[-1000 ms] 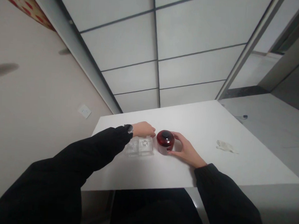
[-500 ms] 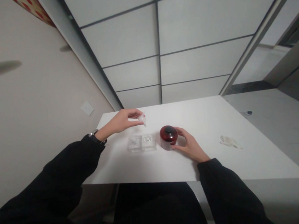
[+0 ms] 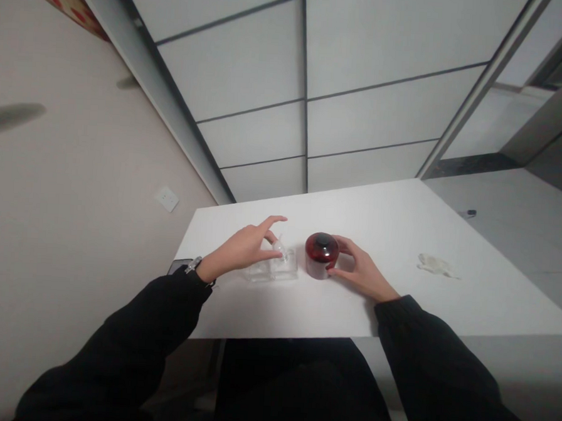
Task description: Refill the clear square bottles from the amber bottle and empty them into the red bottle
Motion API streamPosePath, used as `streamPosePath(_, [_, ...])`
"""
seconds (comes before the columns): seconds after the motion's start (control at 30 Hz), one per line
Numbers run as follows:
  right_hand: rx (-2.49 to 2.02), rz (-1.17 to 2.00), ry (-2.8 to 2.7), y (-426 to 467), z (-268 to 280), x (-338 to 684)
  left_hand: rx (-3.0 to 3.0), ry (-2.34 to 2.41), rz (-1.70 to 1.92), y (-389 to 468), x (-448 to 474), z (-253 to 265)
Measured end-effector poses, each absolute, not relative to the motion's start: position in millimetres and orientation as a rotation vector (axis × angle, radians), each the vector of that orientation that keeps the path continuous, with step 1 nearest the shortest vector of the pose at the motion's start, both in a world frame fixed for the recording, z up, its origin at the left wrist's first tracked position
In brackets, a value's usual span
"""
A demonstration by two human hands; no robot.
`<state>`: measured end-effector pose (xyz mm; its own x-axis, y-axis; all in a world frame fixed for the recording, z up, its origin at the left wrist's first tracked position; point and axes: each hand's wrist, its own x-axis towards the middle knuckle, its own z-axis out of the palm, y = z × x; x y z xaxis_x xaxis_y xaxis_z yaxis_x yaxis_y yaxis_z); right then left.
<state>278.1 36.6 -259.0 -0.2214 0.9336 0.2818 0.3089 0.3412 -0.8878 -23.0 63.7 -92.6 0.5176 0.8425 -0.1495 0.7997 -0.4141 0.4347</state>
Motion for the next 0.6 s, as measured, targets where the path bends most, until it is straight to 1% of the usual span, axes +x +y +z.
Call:
streamPosePath(0.1, [-1.129, 0.914, -1.731, 36.4, -258.4, 278.6, 2.535, 1.327, -0.138, 62.8, -16.2, -95.7])
streamPosePath(0.17, [-1.144, 0.921, -1.728, 35.9, -257.6, 278.7, 2.573, 1.310, -0.198, 62.9, -12.3, -99.4])
streamPosePath(0.33, [-1.152, 0.950, -1.720, 34.3, -254.5, 278.0, 2.603, 1.318, -0.221, 63.6, -7.7, -107.2])
streamPosePath(0.6, [-1.109, 0.991, -1.702, 34.6, -251.0, 276.5, 2.640, 1.360, -0.138, 62.6, -10.3, -118.8])
